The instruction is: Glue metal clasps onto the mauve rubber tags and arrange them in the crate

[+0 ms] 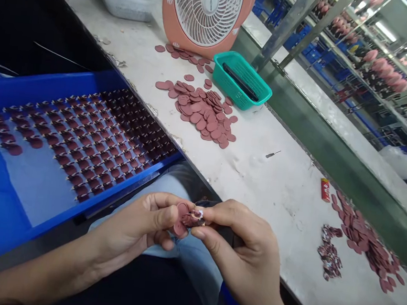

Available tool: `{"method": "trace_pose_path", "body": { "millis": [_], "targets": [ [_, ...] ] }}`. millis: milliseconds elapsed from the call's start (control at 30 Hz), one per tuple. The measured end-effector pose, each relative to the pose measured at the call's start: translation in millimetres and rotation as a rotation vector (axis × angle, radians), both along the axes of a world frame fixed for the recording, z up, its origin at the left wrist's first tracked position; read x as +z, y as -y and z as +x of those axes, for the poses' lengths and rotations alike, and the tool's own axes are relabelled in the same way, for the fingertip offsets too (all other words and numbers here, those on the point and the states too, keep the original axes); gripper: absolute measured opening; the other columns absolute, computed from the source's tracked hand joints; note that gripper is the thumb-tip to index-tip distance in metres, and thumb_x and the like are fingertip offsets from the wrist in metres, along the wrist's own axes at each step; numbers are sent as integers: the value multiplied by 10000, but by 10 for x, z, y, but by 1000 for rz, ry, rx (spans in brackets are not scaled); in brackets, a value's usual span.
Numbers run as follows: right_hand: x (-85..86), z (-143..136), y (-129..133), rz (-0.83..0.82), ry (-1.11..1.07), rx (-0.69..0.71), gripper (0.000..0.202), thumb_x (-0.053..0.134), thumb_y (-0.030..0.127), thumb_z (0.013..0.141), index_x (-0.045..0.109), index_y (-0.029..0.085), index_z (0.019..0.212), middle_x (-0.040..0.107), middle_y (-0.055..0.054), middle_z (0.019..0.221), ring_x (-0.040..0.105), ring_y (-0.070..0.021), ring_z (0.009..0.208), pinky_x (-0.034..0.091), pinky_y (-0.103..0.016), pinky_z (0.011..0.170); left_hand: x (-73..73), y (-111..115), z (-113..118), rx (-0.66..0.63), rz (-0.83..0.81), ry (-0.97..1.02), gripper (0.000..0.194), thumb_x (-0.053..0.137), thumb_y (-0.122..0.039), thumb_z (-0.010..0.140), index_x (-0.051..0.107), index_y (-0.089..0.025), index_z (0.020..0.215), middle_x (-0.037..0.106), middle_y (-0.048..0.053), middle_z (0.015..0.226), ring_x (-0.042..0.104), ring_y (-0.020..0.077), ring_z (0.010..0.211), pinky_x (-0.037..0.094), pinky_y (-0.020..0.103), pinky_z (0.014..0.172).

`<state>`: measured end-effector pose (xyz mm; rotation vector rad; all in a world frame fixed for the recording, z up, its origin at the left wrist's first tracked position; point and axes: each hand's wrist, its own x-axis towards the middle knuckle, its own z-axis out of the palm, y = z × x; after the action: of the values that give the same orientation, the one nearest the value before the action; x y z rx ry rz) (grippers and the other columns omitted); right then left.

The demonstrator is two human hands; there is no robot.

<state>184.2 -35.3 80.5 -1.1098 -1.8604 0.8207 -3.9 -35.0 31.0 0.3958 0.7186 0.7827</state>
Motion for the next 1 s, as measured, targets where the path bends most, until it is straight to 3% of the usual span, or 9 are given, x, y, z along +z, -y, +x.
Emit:
{"method": "trace_pose_path", "body": {
  "millis": [800,1000],
  "targets": [
    [24,20,-17,-12,47,67,124,777,110,866,756,182,966,758,22,790,684,-71,691,548,-175,663,-73,52,-12,16,-76,37,372,939,-511,671,835,-209,862,687,11,729,588,82,625,508,101,511],
    [60,6,-50,48,92,106,130,766,77,861,753,146,970,768,11,814,687,-63,732,549,-147,700,-43,40,-7,29,-93,40,353,958,-479,655,839,-195,827,705,18,729,595,77,610,517,106,506]
  ]
}}
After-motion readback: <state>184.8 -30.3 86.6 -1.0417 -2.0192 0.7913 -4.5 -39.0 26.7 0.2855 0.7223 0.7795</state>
